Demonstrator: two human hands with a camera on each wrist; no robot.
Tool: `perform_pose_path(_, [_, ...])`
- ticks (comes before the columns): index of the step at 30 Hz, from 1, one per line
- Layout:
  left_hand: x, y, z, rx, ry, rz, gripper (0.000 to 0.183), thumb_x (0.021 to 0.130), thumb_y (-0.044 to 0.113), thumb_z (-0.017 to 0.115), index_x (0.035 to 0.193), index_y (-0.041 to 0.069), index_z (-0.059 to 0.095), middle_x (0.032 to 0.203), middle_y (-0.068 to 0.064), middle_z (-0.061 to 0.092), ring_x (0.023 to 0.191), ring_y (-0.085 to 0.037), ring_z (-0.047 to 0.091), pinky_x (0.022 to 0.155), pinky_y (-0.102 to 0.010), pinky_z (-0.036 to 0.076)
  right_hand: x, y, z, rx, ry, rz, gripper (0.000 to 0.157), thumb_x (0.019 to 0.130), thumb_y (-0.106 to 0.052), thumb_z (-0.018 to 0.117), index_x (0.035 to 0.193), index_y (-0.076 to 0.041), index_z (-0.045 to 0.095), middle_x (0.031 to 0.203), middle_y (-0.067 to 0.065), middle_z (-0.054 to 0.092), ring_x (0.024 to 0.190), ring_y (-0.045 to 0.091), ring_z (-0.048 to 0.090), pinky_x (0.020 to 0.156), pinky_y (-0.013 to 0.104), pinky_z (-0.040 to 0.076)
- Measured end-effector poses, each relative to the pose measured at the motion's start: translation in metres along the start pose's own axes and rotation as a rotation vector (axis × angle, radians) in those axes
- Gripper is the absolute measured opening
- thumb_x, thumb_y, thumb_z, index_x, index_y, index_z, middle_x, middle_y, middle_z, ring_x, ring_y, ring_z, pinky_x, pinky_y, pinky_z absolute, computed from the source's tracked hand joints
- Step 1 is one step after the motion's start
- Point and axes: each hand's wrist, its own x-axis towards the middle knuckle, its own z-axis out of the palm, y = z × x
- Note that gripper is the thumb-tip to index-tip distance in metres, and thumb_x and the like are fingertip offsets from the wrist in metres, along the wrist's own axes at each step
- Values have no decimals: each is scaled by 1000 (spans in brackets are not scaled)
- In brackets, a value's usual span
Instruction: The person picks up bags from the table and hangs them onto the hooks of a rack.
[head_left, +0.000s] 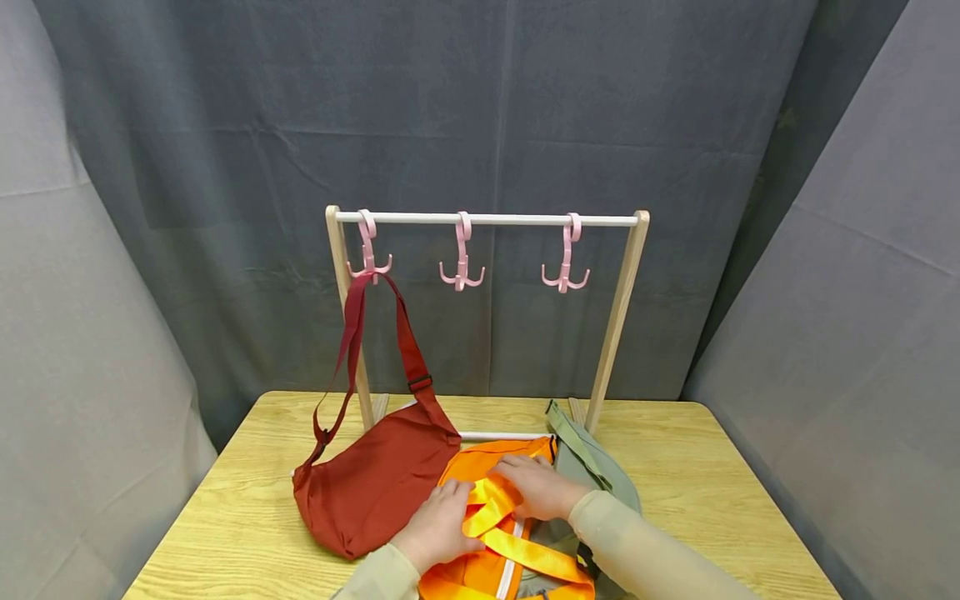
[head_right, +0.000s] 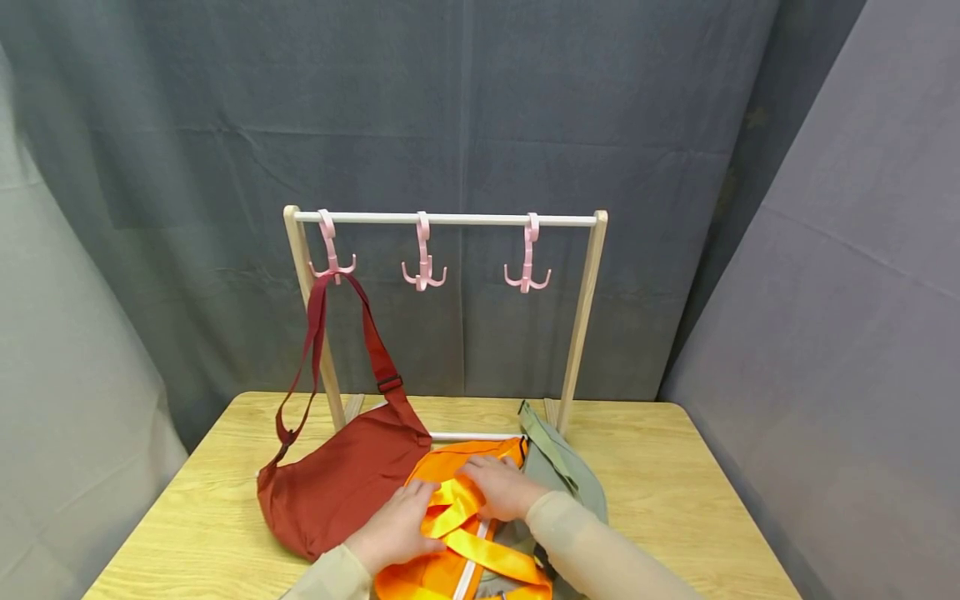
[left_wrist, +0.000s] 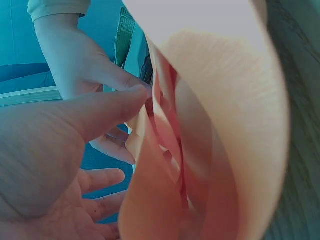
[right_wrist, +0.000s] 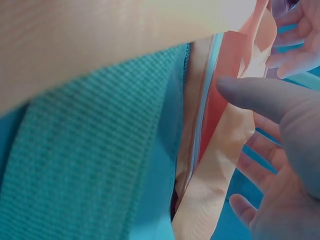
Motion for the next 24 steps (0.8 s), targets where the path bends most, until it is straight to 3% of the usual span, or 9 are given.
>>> perform_pose_path(12, [1, -7, 6, 62, 53, 27, 73, 76, 41, 91, 125, 0, 56, 112, -9, 52, 96, -27, 55, 86, -41, 54, -4, 1, -3, 51, 0, -23, 57, 86, -15, 84, 137, -20, 60, 132, -1, 60, 128, 28, 55, 106, 66, 38])
perform_pose_path(24, [0, -7, 5, 65, 76, 17, 66, 76, 37, 92, 119, 2, 57, 107, -7, 49, 90, -25, 54, 83, -39, 52, -2, 0, -3, 42, -3, -51, 34, 86, -14, 83, 114, -23, 65, 119, -4, 59, 115, 24, 58, 98, 59, 42])
